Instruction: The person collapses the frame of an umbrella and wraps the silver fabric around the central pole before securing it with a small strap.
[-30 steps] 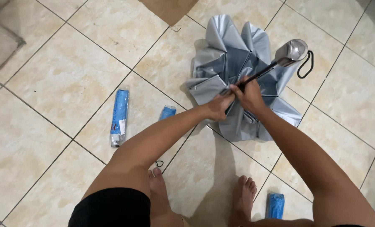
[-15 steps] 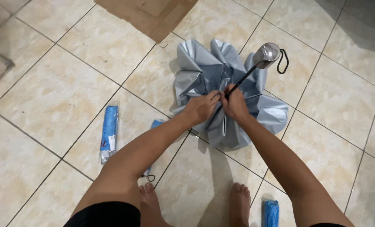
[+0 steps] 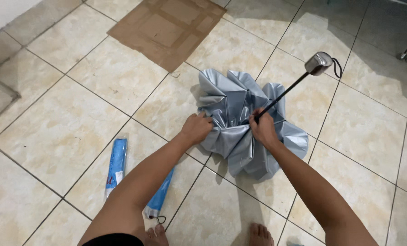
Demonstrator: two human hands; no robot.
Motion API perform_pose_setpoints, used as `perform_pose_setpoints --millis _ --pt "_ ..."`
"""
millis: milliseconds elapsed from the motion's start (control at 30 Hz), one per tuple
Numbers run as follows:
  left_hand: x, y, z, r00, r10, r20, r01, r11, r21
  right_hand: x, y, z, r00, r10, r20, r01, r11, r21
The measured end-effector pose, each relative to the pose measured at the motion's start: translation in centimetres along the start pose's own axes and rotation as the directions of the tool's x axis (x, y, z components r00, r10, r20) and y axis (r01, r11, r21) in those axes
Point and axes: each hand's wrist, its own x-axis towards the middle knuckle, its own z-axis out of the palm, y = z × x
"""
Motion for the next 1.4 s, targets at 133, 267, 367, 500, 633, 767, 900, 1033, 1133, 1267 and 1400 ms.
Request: perform_pose_setpoints --millis 133,267,367,500,633,767,900,1033,1133,1267,1400 --pt "0.1 -0.2 -3.2 0.996 -0.046 0.076 0.049 0.998 -0.044 0.9 2.2 0.3 0.998 0.049 -0.035 -0.049 0.999 -0.014" --pt "1.4 0.8 -2.9 0.957 -0.285 0.050 0.283 0.881 -0.379 0.6 2.0 1.1 0.999 -0.012 -0.036 0.013 1.000 0.019" --pt "2.0 1.5 -3.3 0.886 -0.463 0.014 0.369 0.687 -0.627 0.1 1.1 1.6 0.999 -0.048 -0.020 0.049 0.998 0.035" --pt "3.1 2.2 -1.8 0.799 -0.577 0.171 0.436 0.359 -0.825 -0.7 0.1 1.6 0.997 -0.083 0.001 0.082 0.995 0.056" --pt "4.3 4.1 -0.3 0.850 -0.476 0.227 0.398 0.296 -0.869 -0.8 0.1 1.6 0.996 -0.086 0.018 0.085 0.994 0.072" --pt "5.2 6.3 2.9 0.975 -0.208 0.075 0.167 0.472 -0.866 -1.1 -1.6 0.6 0.995 -0.101 0.020 0.097 0.986 0.138" --pt "5.3 6.6 0.2 0.976 0.001 0.218 0.203 0.370 -0.907 -1.4 -1.7 -0.2 0.996 -0.079 0.034 0.073 0.986 0.149" --pt "5.6 5.7 -1.4 0.974 0.100 0.202 0.152 0.371 -0.916 -0.9 0.8 0.5 0.999 -0.041 0.023 0.039 0.994 0.102" --pt "5.6 5.0 -3.4 0.968 0.096 0.233 0.177 0.399 -0.900 -0.3 1.9 0.5 1.000 -0.018 -0.007 0.018 0.995 0.099" --pt "5.7 4.2 -2.4 0.989 0.005 0.148 0.096 0.736 -0.670 0.8 3.8 0.6 0.997 -0.035 -0.071 0.038 0.998 0.051" --pt "5.8 3.7 -2.2 0.980 -0.073 0.186 0.168 0.806 -0.567 1.5 3.9 0.5 0.995 -0.023 -0.101 0.022 1.000 -0.008"
